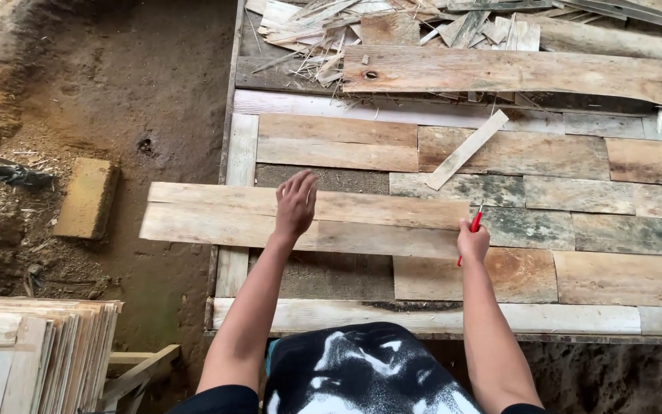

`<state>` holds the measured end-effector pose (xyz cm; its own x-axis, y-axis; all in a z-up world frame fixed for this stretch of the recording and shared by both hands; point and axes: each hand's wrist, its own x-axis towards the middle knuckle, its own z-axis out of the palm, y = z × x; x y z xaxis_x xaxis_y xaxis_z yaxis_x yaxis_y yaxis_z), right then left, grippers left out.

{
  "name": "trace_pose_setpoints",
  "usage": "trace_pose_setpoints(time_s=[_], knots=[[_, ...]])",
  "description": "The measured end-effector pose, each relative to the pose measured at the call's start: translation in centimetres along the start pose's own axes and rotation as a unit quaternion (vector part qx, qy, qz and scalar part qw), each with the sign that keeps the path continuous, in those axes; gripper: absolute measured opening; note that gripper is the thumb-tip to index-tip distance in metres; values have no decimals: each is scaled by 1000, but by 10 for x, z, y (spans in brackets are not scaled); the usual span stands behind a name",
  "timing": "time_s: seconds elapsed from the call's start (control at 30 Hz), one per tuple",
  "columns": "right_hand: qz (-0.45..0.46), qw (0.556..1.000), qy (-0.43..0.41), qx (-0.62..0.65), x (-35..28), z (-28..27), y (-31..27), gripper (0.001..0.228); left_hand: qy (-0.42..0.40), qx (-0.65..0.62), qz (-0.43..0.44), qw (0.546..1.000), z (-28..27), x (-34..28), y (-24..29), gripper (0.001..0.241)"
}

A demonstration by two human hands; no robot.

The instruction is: Laying out and marking thin wooden planks on a frame to prepare for assembly.

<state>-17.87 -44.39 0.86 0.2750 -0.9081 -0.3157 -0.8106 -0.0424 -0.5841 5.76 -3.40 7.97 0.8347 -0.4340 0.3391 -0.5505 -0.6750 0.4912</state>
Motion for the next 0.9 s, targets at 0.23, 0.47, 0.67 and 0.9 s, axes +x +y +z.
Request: trace_pose_setpoints(time_s=[0.23, 0.47, 0.67, 0.9], knots=[[-5, 997, -9, -76, -19, -17, -4, 43, -237, 73, -46, 968, -12, -74, 0, 52], [-52, 996, -48, -52, -41, -45, -28, 41, -323, 107, -62, 938, 15, -83, -17, 58], [-104, 992, -49, 48, -43, -55, -37, 39, -341, 105, -65, 932, 9, -80, -16, 56], [-155, 969, -39, 186, -61, -56, -55, 27, -356, 99, -68, 927, 11, -78, -17, 57]])
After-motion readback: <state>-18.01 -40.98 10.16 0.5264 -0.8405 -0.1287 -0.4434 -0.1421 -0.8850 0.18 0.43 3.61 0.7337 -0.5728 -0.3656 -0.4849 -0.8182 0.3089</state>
